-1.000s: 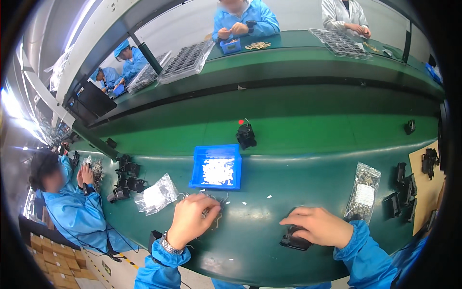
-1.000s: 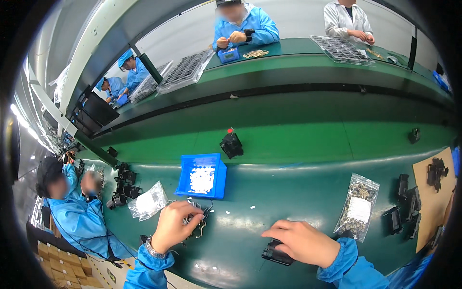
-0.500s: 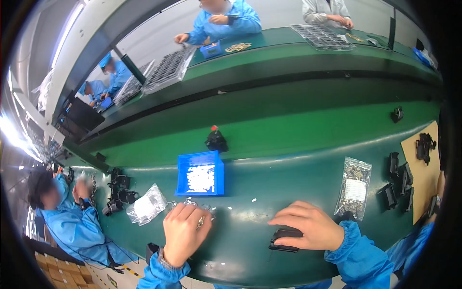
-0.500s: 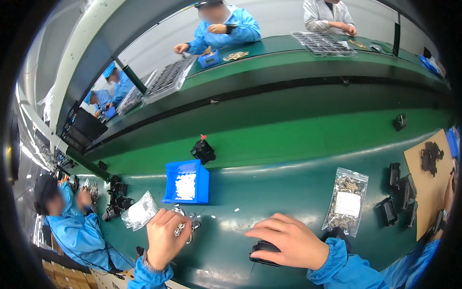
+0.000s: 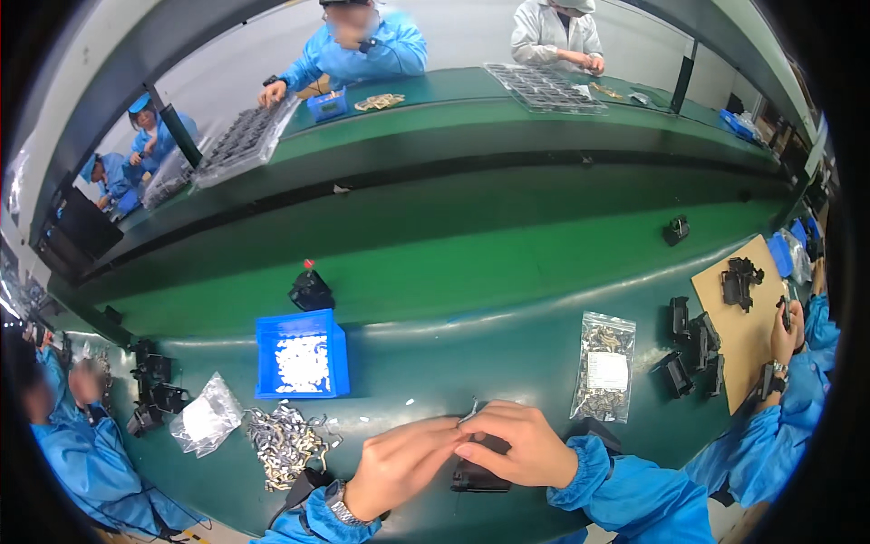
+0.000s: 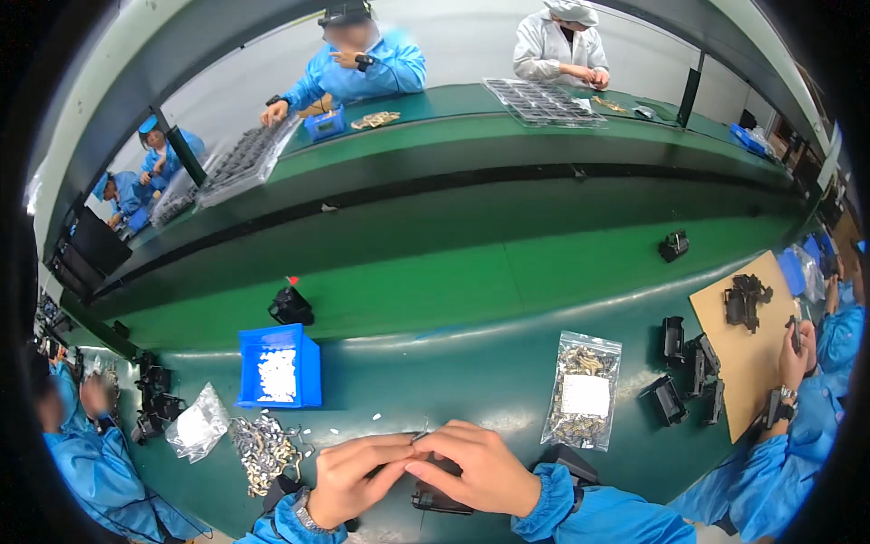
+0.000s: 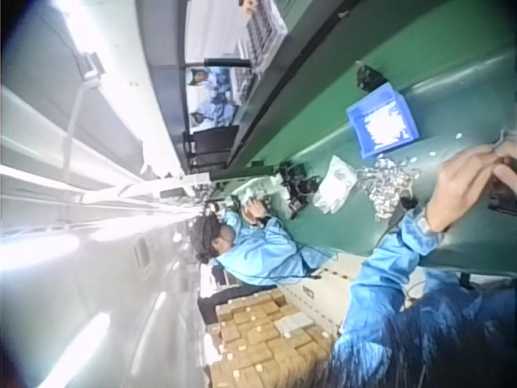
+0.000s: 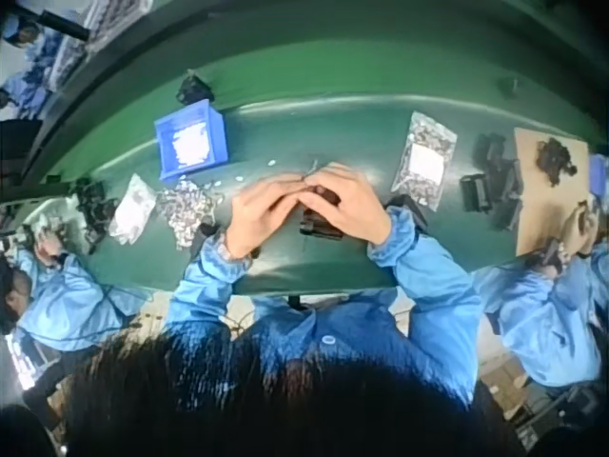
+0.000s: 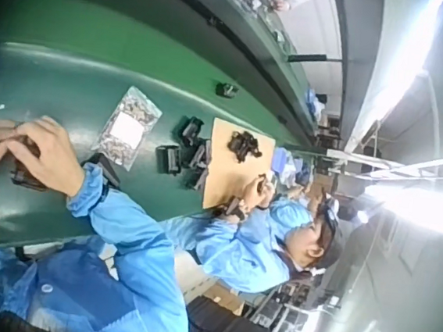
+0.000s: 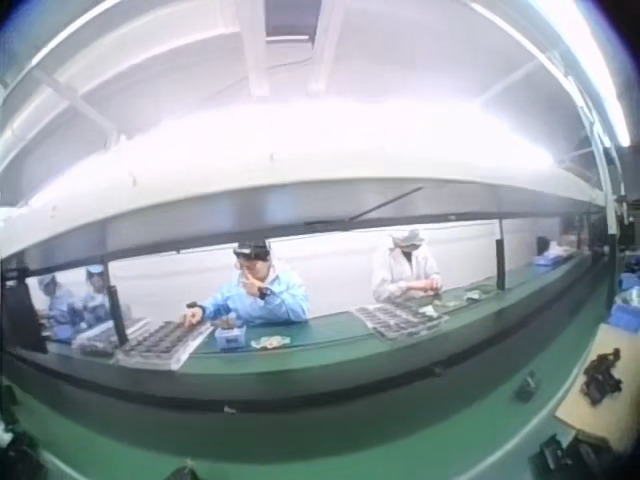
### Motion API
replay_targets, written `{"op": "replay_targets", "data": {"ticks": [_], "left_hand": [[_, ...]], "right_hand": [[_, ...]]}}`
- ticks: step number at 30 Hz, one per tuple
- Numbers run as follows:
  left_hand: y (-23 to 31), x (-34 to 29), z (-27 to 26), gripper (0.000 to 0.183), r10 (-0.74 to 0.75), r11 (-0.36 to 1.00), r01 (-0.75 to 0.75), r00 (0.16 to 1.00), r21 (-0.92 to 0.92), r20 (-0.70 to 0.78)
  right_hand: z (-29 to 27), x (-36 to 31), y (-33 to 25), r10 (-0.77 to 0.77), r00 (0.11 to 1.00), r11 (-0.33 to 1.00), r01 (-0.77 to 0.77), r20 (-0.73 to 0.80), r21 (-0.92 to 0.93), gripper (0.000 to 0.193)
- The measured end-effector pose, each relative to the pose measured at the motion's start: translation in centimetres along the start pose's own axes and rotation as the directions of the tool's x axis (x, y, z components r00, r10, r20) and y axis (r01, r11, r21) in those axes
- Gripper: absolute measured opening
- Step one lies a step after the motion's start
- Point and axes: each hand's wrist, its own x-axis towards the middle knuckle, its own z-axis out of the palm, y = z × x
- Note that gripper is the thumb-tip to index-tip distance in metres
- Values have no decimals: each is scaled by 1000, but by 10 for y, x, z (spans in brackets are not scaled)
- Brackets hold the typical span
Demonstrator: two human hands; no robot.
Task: Assembling small electronic components and connecting wires at a factory workstation.
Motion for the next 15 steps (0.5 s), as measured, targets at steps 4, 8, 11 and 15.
{"op": "replay_targets", "data": {"ticks": [4,8,11,15], "left_hand": [[-7,2,-3,19,-32,998,32,999,-60,-1],[-9,-4,-1,17,-62,989,56,997,-134,-42],[-10,-6,-2,14,-103,978,90,993,-187,-60],[-11,-7,-1,12,-190,949,159,977,-271,-94]], "right_hand": [[-1,-1,5,65,997,998,-65,40,-2,18],[-2,1,2,67,997,997,-68,32,22,14],[-3,3,-1,72,996,997,-73,46,18,12],[-1,6,-5,71,994,997,-73,87,28,12]]}}
